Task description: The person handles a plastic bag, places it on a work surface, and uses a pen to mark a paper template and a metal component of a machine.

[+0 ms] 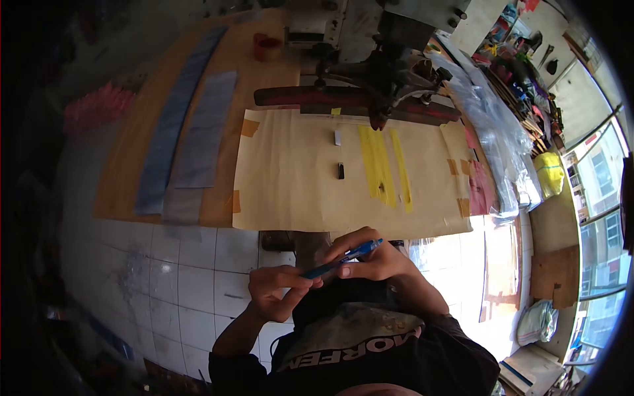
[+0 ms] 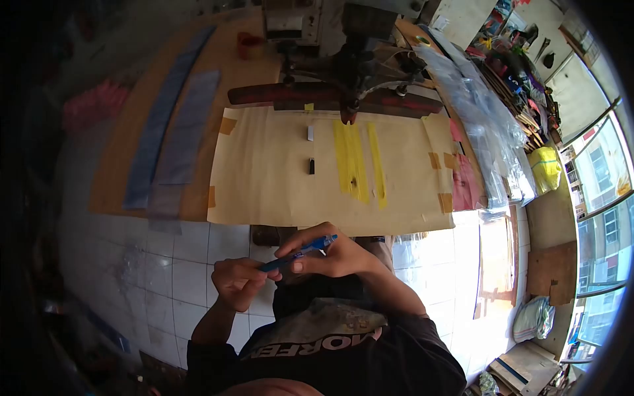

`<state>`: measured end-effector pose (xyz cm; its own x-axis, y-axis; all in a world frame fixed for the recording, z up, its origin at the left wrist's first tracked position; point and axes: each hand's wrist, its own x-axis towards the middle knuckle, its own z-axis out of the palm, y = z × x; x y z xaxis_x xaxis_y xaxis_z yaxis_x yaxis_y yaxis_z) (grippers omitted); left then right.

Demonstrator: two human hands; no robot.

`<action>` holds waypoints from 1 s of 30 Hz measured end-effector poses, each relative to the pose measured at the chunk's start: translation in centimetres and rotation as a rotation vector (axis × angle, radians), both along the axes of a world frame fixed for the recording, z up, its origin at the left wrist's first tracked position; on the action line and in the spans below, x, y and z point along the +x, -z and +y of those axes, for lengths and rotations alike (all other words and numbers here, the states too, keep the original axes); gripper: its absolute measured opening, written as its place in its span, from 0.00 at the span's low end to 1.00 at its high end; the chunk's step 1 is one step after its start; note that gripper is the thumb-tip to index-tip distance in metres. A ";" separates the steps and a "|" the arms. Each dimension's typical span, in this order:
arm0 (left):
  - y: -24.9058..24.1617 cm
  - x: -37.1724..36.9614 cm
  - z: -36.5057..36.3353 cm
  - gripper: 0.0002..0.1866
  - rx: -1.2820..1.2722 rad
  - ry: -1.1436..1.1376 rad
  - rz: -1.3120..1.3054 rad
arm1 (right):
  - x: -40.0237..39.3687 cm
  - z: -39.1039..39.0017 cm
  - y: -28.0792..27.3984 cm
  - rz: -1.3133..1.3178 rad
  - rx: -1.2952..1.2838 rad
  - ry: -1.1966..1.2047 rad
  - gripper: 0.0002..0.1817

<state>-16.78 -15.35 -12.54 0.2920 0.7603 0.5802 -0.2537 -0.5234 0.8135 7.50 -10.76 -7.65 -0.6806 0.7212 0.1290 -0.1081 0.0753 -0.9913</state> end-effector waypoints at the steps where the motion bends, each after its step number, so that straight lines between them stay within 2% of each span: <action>1: -0.1 0.3 0.2 0.03 -0.012 0.039 0.018 | 0.4 -0.3 0.0 0.000 0.002 0.007 0.14; 3: -0.7 1.0 0.8 0.04 -0.006 0.081 0.022 | 1.0 -0.9 0.5 0.137 -0.011 -0.005 0.14; 5: -1.7 1.6 1.6 0.07 0.051 0.170 0.208 | 2.3 -1.8 1.1 0.143 -0.024 0.067 0.12; 6: -1.8 1.9 2.1 0.18 0.113 0.201 0.257 | 3.3 -2.2 1.6 0.204 -0.046 0.146 0.12; 7: -2.1 2.2 2.5 0.18 0.111 0.207 0.258 | 4.3 -2.7 2.1 0.267 -0.069 0.225 0.12; 10: -2.7 2.8 3.5 0.31 0.174 0.203 0.402 | 7.5 -3.7 4.0 0.518 -0.104 0.437 0.14; 13: -2.7 3.1 4.8 0.31 0.208 0.116 0.436 | 11.8 -4.8 5.8 0.642 -0.019 0.644 0.13; 14: -3.3 3.5 5.1 0.27 0.169 0.076 0.430 | 13.0 -5.4 6.6 0.710 -0.037 0.689 0.12; 15: -3.3 3.7 5.4 0.27 0.163 0.080 0.435 | 14.3 -5.9 7.1 0.752 -0.029 0.668 0.12; 18: -3.3 4.3 6.0 0.18 0.152 -0.076 0.565 | 16.4 -7.5 7.6 0.829 -0.092 0.838 0.10; 25: -2.2 7.3 6.4 0.14 0.176 -0.146 0.624 | 20.8 -7.2 8.3 0.766 -0.058 0.903 0.14; 30: -1.7 9.8 7.1 0.10 0.286 -0.154 0.636 | 22.7 -6.4 8.7 0.712 -0.006 0.962 0.14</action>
<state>-7.02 -8.24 -10.86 0.5418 0.6638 0.5156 0.3186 -0.7299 0.6048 30.18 -17.20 -16.39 0.3614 0.8975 0.2527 -0.5348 0.4215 -0.7324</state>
